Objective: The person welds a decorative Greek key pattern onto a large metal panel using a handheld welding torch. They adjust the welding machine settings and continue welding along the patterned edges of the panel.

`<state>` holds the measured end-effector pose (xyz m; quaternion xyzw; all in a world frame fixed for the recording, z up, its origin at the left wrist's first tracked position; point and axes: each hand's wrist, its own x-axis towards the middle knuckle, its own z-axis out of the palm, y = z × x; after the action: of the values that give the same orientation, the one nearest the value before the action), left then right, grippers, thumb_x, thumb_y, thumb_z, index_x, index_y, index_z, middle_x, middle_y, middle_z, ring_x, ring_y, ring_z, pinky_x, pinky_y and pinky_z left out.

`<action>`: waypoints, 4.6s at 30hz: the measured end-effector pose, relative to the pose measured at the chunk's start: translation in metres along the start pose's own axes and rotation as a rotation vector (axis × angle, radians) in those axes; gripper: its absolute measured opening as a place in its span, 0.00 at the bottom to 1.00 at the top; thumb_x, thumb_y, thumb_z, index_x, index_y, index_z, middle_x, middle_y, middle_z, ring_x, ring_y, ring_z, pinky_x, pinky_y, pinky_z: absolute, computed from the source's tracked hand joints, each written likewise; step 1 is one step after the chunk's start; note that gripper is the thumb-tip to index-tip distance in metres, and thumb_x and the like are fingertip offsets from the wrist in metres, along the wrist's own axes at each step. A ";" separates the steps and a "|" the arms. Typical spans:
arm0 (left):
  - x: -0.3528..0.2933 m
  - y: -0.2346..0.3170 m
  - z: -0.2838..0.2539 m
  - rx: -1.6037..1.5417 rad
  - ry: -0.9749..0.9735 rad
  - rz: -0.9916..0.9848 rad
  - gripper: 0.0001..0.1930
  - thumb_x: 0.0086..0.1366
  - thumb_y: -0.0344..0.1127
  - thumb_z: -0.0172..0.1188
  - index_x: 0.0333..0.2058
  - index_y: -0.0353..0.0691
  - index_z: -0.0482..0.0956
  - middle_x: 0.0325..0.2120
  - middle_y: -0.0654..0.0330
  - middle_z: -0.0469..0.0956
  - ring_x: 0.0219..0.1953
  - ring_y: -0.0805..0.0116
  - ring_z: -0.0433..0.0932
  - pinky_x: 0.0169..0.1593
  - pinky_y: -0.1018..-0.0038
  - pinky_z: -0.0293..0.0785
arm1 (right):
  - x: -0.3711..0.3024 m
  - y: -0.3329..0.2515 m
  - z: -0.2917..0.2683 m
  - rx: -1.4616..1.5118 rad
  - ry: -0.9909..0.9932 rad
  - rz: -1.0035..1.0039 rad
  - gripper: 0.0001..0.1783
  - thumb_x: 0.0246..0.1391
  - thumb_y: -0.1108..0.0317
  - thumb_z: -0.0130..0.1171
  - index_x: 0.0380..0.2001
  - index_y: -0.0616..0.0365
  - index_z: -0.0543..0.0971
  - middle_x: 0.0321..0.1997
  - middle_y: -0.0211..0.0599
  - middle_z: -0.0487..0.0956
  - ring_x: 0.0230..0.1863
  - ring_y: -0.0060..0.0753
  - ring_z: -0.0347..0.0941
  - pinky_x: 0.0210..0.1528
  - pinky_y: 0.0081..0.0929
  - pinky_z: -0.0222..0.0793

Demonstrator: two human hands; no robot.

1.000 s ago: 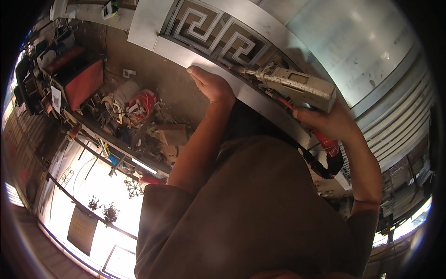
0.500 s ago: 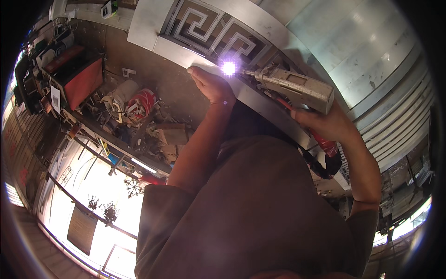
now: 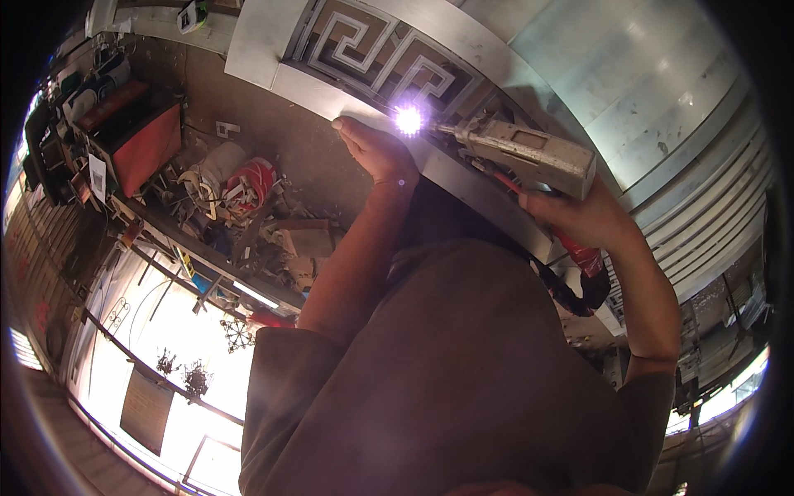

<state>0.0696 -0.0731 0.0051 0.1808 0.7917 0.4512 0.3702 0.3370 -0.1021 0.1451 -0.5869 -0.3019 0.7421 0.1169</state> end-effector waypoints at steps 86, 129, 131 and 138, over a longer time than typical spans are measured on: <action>-0.002 0.001 0.002 -0.024 0.008 -0.004 0.46 0.82 0.65 0.35 0.75 0.23 0.53 0.77 0.34 0.52 0.78 0.49 0.54 0.80 0.62 0.48 | -0.012 -0.003 0.006 -0.033 0.019 0.049 0.36 0.57 0.60 0.74 0.66 0.60 0.74 0.60 0.38 0.82 0.60 0.30 0.77 0.64 0.29 0.72; 0.001 0.000 0.000 -0.062 -0.015 -0.153 0.46 0.78 0.68 0.36 0.78 0.35 0.52 0.81 0.51 0.48 0.79 0.53 0.54 0.80 0.63 0.47 | -0.091 0.078 -0.043 0.045 0.063 0.199 0.39 0.52 0.68 0.77 0.66 0.62 0.72 0.53 0.37 0.83 0.48 0.27 0.80 0.49 0.30 0.81; 0.001 0.000 -0.001 -0.075 -0.022 -0.143 0.45 0.78 0.68 0.35 0.78 0.36 0.52 0.81 0.53 0.48 0.79 0.53 0.54 0.80 0.63 0.47 | -0.087 0.080 -0.043 0.040 0.046 0.186 0.40 0.53 0.68 0.77 0.67 0.61 0.72 0.54 0.37 0.82 0.50 0.27 0.80 0.51 0.30 0.80; -0.002 0.002 0.001 -0.079 -0.035 -0.138 0.44 0.78 0.66 0.35 0.78 0.36 0.52 0.81 0.53 0.48 0.79 0.54 0.54 0.80 0.62 0.46 | -0.086 0.081 -0.040 0.048 0.039 0.120 0.40 0.54 0.69 0.76 0.68 0.61 0.71 0.57 0.36 0.81 0.53 0.25 0.78 0.53 0.28 0.79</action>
<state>0.0710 -0.0726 0.0076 0.1190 0.7771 0.4522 0.4212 0.4137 -0.1989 0.1612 -0.6153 -0.2457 0.7433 0.0920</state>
